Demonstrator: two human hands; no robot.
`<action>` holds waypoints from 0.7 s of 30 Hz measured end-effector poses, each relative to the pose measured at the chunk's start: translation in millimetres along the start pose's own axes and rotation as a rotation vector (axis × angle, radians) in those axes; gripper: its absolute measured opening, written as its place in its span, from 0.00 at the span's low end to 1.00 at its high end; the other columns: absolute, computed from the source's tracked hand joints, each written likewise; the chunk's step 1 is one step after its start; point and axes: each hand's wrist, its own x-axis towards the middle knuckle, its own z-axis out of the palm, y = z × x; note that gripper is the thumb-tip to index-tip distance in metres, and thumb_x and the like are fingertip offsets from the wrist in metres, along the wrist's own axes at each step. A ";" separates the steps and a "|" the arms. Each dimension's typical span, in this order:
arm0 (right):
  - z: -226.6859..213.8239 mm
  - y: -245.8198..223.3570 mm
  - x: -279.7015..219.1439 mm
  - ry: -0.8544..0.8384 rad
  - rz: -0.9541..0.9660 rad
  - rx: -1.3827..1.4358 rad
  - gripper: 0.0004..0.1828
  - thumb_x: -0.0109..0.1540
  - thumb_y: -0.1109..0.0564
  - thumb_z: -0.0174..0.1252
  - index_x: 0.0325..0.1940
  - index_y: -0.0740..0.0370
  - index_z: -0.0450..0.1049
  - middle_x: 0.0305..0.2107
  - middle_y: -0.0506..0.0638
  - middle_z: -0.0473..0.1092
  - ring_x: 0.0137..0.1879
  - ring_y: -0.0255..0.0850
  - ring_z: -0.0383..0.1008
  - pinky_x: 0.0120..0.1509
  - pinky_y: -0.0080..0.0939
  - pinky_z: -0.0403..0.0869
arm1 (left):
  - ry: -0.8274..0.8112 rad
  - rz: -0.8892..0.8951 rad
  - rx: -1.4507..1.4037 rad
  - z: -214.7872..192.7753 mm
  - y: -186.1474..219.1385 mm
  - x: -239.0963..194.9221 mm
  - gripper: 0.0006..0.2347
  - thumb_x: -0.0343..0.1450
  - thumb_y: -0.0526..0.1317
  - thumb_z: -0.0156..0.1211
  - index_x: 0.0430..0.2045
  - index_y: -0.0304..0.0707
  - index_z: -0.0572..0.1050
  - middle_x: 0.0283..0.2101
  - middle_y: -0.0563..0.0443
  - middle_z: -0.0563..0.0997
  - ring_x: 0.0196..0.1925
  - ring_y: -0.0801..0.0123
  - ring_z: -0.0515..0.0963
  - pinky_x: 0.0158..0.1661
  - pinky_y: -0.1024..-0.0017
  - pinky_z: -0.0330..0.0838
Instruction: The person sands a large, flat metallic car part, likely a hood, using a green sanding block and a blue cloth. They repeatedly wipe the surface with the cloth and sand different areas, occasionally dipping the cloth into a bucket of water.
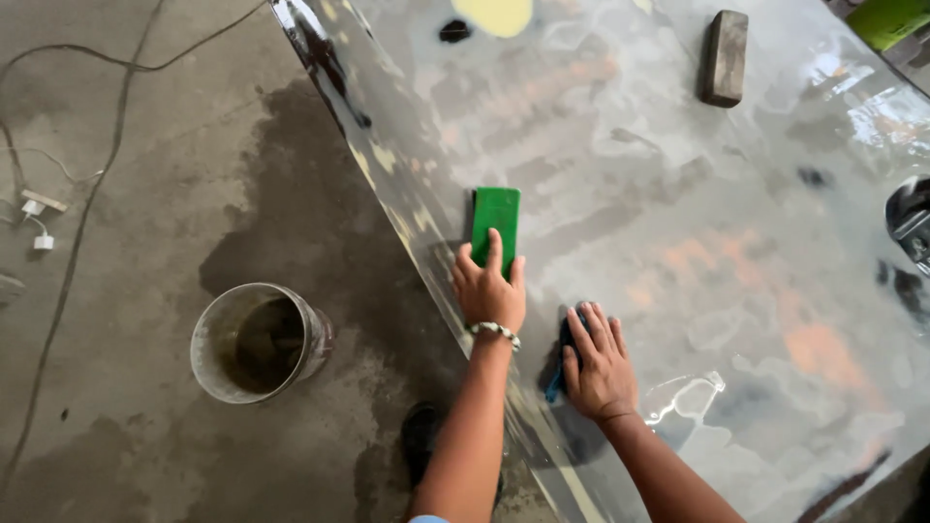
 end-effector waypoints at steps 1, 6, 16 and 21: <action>0.2 1.2 -2.5 0.000 -0.003 0.005 0.31 0.64 0.53 0.49 0.73 0.60 0.61 0.70 0.60 0.58 0.79 0.54 0.51 0.81 0.56 0.49 | 0.003 -0.002 0.004 -2.6 3.9 -14.0 0.23 0.72 0.53 0.61 0.63 0.54 0.73 0.62 0.37 0.68 0.60 0.43 0.70 0.57 0.50 0.66; 3.8 5.4 -2.9 -0.028 0.009 0.015 0.33 0.61 0.53 0.51 0.72 0.61 0.61 0.69 0.61 0.58 0.78 0.54 0.51 0.80 0.57 0.49 | -0.111 0.060 -0.073 -13.1 13.0 -74.1 0.22 0.70 0.53 0.61 0.60 0.57 0.75 0.62 0.38 0.68 0.60 0.44 0.69 0.58 0.47 0.64; 1.6 1.8 -0.5 -0.008 0.017 0.004 0.31 0.63 0.53 0.50 0.72 0.60 0.62 0.69 0.60 0.58 0.79 0.53 0.51 0.81 0.56 0.49 | -0.027 -0.032 0.018 -2.0 -3.7 8.5 0.20 0.74 0.54 0.54 0.62 0.60 0.73 0.66 0.36 0.66 0.62 0.42 0.68 0.57 0.49 0.66; 4.8 6.5 -1.0 -0.013 0.007 0.039 0.32 0.62 0.53 0.51 0.72 0.60 0.61 0.69 0.61 0.58 0.78 0.53 0.51 0.80 0.56 0.49 | -0.051 0.094 -0.049 -8.2 0.0 -39.5 0.21 0.69 0.52 0.61 0.59 0.61 0.75 0.61 0.36 0.68 0.60 0.40 0.69 0.56 0.47 0.63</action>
